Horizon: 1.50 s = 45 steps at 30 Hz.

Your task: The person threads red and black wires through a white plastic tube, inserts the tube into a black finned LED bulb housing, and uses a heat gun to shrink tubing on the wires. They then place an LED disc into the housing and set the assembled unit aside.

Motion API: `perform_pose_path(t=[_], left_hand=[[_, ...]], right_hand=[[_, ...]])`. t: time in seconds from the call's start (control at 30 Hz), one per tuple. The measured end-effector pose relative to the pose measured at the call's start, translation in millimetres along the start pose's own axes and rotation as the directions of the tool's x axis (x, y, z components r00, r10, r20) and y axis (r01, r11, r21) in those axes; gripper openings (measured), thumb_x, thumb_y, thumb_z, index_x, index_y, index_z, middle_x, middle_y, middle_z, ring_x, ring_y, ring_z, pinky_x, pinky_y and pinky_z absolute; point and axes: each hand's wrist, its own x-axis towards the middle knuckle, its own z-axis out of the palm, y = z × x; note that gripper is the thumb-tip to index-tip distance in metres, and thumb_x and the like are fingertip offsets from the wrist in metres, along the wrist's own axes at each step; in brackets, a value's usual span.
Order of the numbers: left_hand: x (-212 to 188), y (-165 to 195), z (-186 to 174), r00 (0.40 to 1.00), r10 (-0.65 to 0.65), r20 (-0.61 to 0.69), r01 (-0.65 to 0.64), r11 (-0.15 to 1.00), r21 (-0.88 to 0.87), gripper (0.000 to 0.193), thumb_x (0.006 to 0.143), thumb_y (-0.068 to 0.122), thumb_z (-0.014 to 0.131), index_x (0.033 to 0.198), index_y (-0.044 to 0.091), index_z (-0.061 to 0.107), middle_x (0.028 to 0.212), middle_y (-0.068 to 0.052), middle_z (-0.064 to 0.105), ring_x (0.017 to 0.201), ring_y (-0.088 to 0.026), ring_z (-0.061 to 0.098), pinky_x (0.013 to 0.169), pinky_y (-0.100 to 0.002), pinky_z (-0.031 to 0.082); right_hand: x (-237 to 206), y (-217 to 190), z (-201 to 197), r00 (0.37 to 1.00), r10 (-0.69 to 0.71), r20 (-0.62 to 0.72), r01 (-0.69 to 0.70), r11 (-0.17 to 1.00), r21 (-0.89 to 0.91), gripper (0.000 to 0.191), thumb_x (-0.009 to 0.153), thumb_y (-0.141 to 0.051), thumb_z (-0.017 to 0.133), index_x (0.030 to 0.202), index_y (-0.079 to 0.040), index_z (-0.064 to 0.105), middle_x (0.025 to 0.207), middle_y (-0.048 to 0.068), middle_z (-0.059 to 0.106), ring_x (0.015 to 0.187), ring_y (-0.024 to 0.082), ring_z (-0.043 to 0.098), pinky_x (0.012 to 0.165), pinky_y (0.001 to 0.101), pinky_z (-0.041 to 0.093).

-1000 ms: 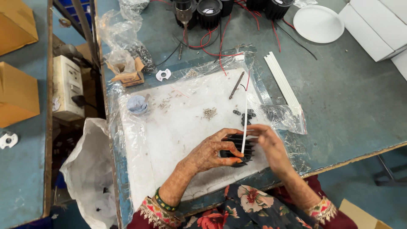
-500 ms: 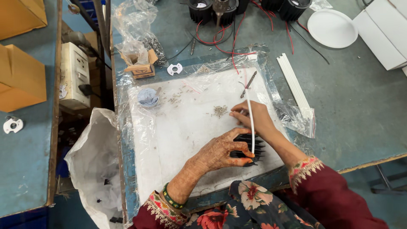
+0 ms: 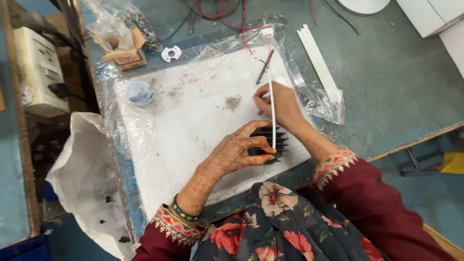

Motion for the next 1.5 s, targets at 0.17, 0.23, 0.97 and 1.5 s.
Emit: perform_pose_path(t=[0.17,0.23,0.97,1.5], left_hand=[[-0.3,5.8,-3.0,1.000,0.007,0.001,-0.007,1.000,-0.017,0.018,0.083,0.029,0.079,0.099,0.021,0.079,0.151,-0.002,0.052,0.123,-0.024,0.064,0.099,-0.037,0.055],[0.2,6.0,-2.4,1.000,0.021,-0.008,-0.021,1.000,-0.017,0.018,0.084,0.030,0.079,0.100,0.021,0.078,0.150,-0.002,0.053,0.123,-0.024,0.064,0.100,-0.037,0.055],[2.0,-0.8,0.9,0.998,0.059,-0.023,-0.059,0.998,-0.006,0.018,0.083,0.026,0.080,0.098,0.018,0.076,0.148,-0.003,0.054,0.124,-0.025,0.064,0.102,-0.036,0.055],[0.3,4.0,0.0,0.999,0.028,-0.024,-0.028,0.999,0.025,0.019,0.083,0.031,0.079,0.099,0.020,0.078,0.150,-0.001,0.052,0.123,-0.024,0.065,0.101,-0.037,0.055]], right_hand=[[-50.7,-19.4,-57.9,0.979,0.085,-0.185,-0.068,0.993,0.096,0.014,0.097,-0.006,0.073,0.106,0.004,0.069,0.091,0.010,0.073,0.075,0.016,0.076,0.057,0.0242,0.057],[-83.9,-30.6,-68.4,0.984,0.034,-0.175,-0.014,0.993,0.113,0.011,0.096,-0.004,0.071,0.105,0.003,0.068,0.095,0.008,0.073,0.078,0.015,0.076,0.060,0.0236,0.057],[-120.7,-91.5,-66.3,0.649,-0.572,0.502,0.758,0.423,-0.497,0.031,0.077,-0.007,0.074,0.107,0.001,0.070,0.101,0.009,0.066,0.083,0.024,0.070,0.067,0.0348,0.057],[-143.2,-66.2,-49.1,0.818,-0.565,0.109,0.556,0.726,-0.404,0.023,0.082,-0.006,0.081,0.104,-0.006,0.072,0.107,0.009,0.071,0.084,0.022,0.074,0.067,0.0313,0.058]])
